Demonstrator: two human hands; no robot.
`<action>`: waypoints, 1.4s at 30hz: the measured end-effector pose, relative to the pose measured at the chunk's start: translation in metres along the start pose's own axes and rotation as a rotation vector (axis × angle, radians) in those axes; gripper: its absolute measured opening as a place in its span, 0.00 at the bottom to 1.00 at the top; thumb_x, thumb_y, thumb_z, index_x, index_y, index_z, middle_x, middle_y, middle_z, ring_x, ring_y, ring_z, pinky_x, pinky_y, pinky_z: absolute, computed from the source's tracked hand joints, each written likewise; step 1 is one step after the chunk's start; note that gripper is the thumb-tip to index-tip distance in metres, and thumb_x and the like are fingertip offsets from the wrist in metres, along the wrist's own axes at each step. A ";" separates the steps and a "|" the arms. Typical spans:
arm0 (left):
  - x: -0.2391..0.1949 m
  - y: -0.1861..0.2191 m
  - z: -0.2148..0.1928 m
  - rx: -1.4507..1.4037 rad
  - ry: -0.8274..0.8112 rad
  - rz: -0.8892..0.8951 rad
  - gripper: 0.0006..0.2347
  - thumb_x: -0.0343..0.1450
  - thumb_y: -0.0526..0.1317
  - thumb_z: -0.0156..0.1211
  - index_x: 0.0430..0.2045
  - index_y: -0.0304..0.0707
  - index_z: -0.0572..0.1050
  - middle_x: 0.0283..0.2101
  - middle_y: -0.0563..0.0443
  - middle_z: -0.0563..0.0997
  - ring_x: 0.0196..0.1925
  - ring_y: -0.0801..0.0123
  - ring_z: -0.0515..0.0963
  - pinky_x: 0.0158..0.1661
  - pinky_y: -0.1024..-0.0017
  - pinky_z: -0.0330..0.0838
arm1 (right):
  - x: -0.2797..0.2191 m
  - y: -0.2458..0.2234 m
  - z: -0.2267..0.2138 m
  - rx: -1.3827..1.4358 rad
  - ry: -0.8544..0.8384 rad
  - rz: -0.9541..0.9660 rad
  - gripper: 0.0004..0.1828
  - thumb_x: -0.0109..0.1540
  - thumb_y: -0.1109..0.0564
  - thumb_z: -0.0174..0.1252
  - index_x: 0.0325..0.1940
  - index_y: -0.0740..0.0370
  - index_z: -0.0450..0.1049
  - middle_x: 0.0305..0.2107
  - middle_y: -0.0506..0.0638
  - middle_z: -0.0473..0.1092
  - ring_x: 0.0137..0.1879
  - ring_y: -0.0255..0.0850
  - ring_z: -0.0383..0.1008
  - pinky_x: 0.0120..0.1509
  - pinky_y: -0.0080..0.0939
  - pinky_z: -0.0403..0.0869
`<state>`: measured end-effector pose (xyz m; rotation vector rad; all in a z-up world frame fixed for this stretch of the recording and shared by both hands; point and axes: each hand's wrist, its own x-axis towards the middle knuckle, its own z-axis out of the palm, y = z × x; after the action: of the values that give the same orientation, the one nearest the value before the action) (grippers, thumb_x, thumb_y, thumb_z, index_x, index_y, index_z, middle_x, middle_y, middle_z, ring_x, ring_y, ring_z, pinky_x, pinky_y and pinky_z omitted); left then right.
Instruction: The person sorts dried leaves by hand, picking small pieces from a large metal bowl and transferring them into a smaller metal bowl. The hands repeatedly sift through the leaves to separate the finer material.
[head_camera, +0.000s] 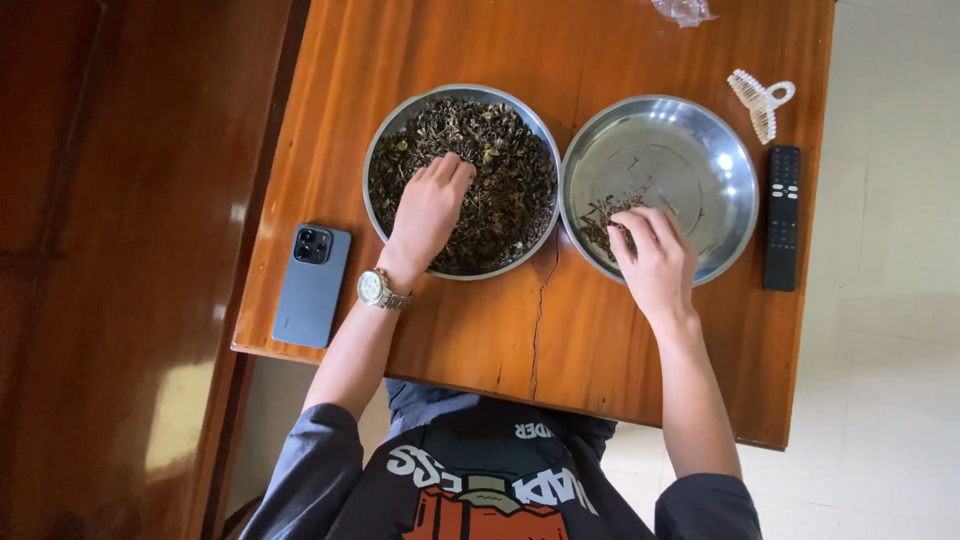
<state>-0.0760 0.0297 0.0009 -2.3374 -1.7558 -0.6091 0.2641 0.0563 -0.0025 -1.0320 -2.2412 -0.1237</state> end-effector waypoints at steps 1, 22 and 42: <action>0.001 0.001 -0.003 0.001 -0.001 0.000 0.03 0.75 0.31 0.59 0.39 0.36 0.79 0.36 0.48 0.79 0.40 0.61 0.84 0.39 0.69 0.79 | 0.001 -0.003 0.000 0.002 0.000 0.001 0.05 0.66 0.57 0.67 0.45 0.56 0.79 0.38 0.45 0.74 0.44 0.42 0.77 0.42 0.39 0.79; -0.002 0.010 0.022 0.122 -0.203 0.029 0.12 0.74 0.47 0.59 0.31 0.37 0.71 0.40 0.49 0.72 0.47 0.62 0.79 0.42 0.70 0.74 | -0.008 -0.003 0.019 0.051 0.100 -0.090 0.05 0.65 0.57 0.63 0.34 0.51 0.77 0.28 0.42 0.72 0.36 0.39 0.76 0.42 0.33 0.78; -0.001 0.022 -0.007 -0.069 -0.052 0.137 0.06 0.75 0.36 0.58 0.43 0.37 0.72 0.32 0.50 0.75 0.37 0.65 0.82 0.44 0.72 0.78 | 0.000 -0.013 0.009 0.065 0.092 -0.074 0.06 0.65 0.58 0.61 0.34 0.50 0.75 0.25 0.43 0.71 0.34 0.39 0.76 0.39 0.33 0.77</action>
<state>-0.0574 0.0196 0.0090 -2.5165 -1.6022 -0.6014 0.2502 0.0502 -0.0071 -0.8910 -2.1865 -0.1265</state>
